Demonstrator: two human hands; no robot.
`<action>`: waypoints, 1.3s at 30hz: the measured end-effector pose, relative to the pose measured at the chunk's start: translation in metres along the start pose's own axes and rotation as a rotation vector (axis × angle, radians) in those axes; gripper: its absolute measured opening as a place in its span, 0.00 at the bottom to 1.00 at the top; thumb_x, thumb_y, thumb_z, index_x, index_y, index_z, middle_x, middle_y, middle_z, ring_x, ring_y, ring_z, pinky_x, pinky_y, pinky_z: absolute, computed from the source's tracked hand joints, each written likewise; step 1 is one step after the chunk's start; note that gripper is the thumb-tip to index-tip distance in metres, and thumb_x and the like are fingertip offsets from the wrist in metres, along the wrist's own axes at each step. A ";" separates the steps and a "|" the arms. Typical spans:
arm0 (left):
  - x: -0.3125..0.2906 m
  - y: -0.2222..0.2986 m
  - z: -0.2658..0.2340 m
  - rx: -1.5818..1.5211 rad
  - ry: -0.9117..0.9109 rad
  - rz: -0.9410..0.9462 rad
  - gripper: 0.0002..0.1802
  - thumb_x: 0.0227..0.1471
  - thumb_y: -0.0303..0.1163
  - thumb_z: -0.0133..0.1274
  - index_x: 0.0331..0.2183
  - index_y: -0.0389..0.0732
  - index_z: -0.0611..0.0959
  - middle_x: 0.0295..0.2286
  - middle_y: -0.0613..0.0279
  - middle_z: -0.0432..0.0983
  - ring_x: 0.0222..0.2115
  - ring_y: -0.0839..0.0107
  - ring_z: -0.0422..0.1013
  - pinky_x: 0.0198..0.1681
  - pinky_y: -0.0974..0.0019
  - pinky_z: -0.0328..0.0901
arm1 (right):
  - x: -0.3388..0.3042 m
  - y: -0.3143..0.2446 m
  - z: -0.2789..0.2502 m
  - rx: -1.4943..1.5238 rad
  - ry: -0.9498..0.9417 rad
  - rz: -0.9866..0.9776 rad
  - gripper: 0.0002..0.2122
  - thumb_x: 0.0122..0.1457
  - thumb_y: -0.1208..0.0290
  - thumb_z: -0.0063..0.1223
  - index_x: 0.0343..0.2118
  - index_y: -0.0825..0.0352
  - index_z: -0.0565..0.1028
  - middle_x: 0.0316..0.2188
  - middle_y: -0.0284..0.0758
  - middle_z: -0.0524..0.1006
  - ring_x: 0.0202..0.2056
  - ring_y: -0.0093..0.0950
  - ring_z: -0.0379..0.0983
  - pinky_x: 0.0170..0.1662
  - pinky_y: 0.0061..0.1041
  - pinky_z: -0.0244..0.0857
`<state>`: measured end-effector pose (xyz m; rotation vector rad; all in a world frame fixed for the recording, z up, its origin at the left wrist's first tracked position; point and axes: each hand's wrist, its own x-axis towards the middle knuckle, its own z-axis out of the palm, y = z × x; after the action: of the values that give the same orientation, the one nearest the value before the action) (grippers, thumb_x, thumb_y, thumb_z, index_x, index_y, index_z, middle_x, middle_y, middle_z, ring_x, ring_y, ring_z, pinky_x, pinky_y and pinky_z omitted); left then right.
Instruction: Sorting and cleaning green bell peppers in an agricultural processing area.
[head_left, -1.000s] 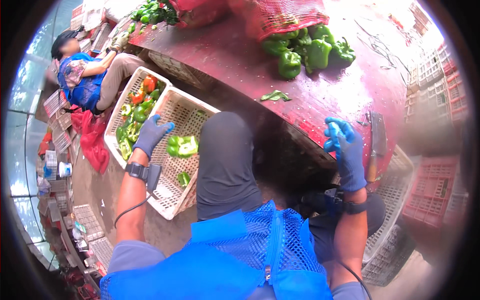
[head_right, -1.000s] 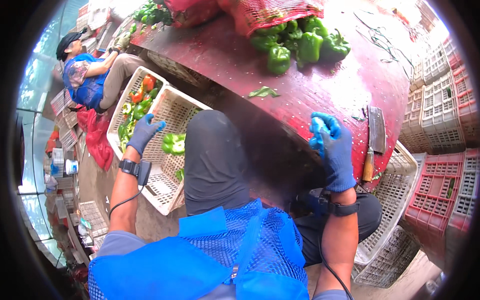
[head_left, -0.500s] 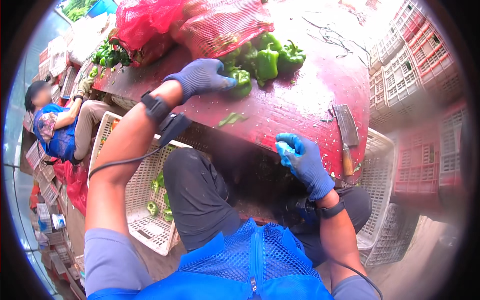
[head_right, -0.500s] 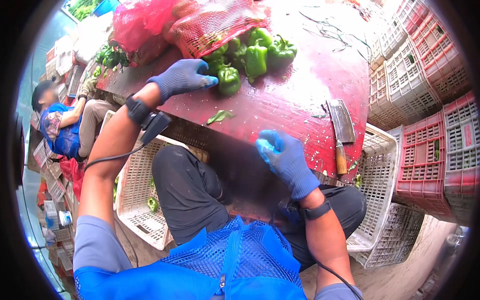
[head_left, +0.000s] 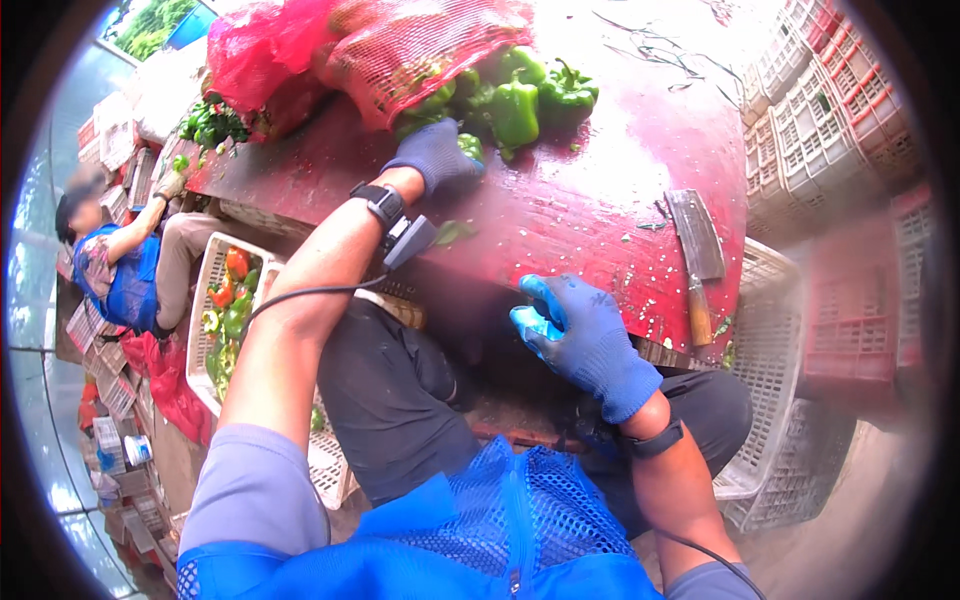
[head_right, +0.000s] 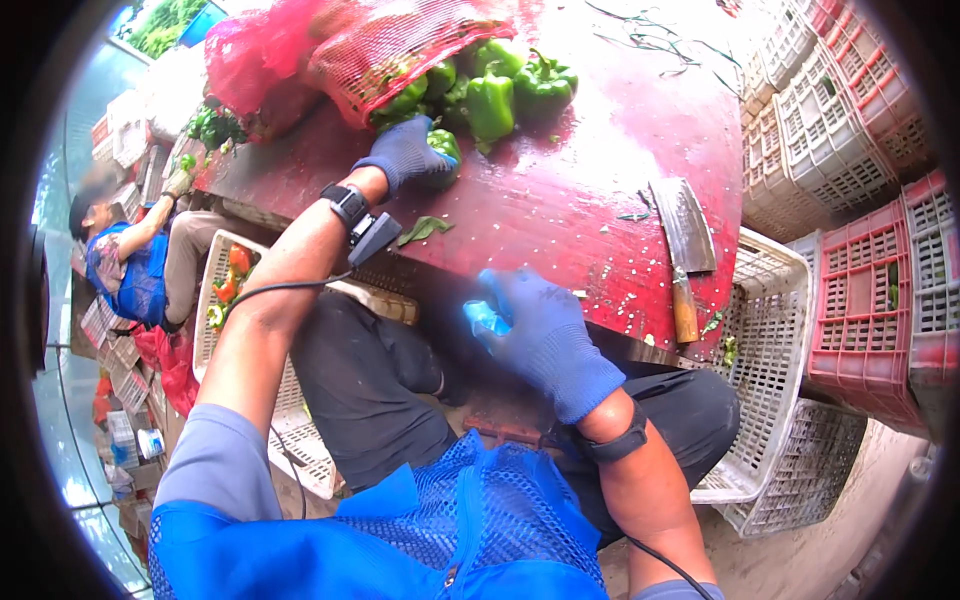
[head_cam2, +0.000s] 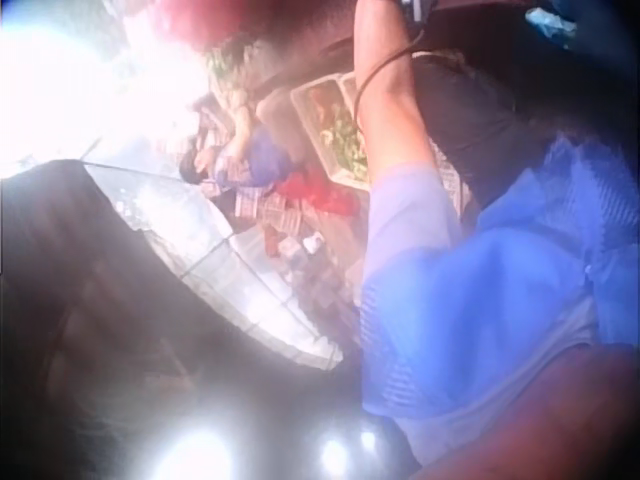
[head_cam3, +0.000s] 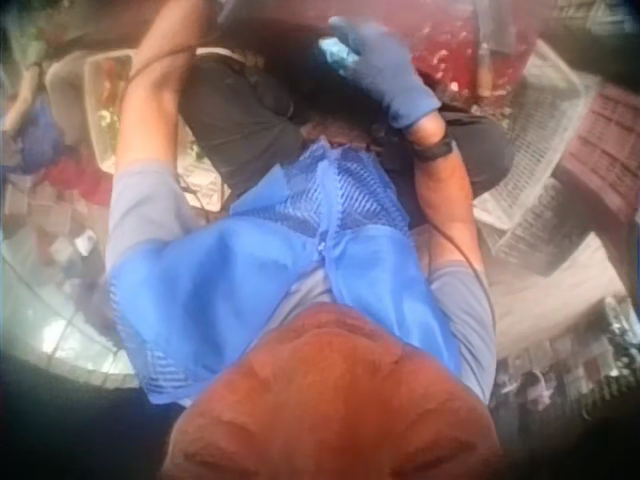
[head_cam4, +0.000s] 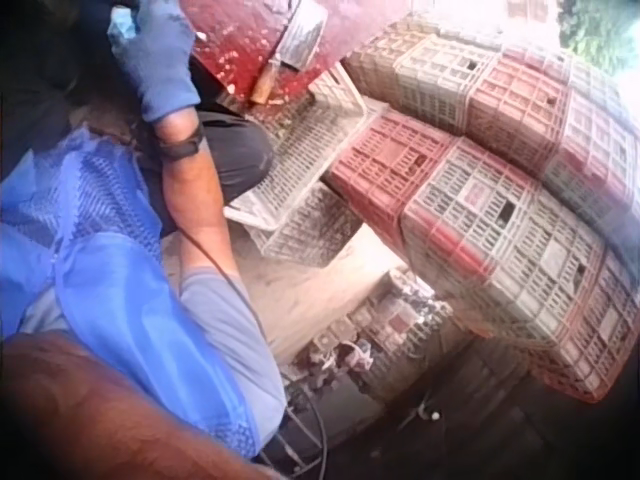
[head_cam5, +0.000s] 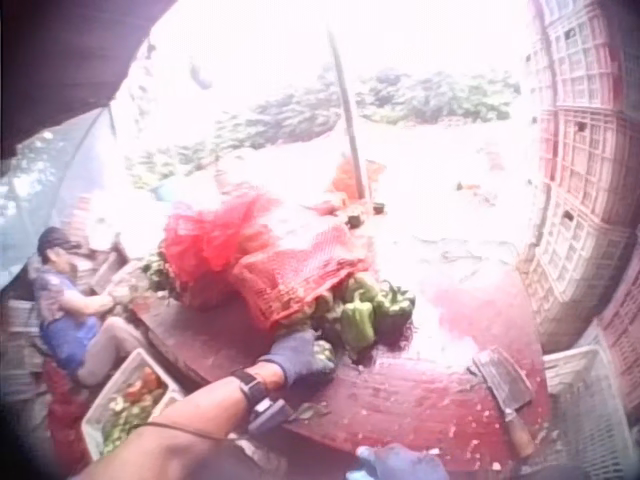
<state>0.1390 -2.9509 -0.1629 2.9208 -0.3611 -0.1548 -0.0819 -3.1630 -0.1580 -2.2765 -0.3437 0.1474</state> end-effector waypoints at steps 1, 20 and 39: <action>0.002 -0.011 0.003 0.012 0.001 -0.023 0.25 0.44 0.45 0.55 0.37 0.33 0.83 0.35 0.37 0.78 0.40 0.46 0.76 0.44 0.55 0.69 | 0.001 -0.002 0.002 0.014 -0.013 -0.017 0.19 0.55 0.57 0.58 0.45 0.64 0.76 0.37 0.45 0.77 0.38 0.44 0.76 0.42 0.41 0.70; -0.082 0.038 0.013 -0.005 -0.044 0.007 0.22 0.41 0.40 0.57 0.35 0.32 0.83 0.35 0.38 0.79 0.39 0.47 0.76 0.46 0.54 0.71 | -0.055 -0.145 -0.074 0.486 -0.301 -0.904 0.29 0.39 0.52 0.72 0.41 0.68 0.80 0.25 0.35 0.77 0.25 0.28 0.73 0.29 0.26 0.68; -0.097 0.053 0.014 -0.084 -0.005 -0.036 0.23 0.43 0.39 0.53 0.39 0.33 0.79 0.40 0.37 0.76 0.43 0.44 0.73 0.49 0.51 0.68 | -0.134 -0.235 -0.090 0.484 -0.195 -1.260 0.14 0.55 0.61 0.55 0.43 0.60 0.74 0.36 0.37 0.74 0.33 0.28 0.74 0.34 0.20 0.69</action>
<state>0.0311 -2.9793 -0.1580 2.8454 -0.2947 -0.1775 -0.2370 -3.1178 0.0771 -1.2492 -1.5569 -0.1881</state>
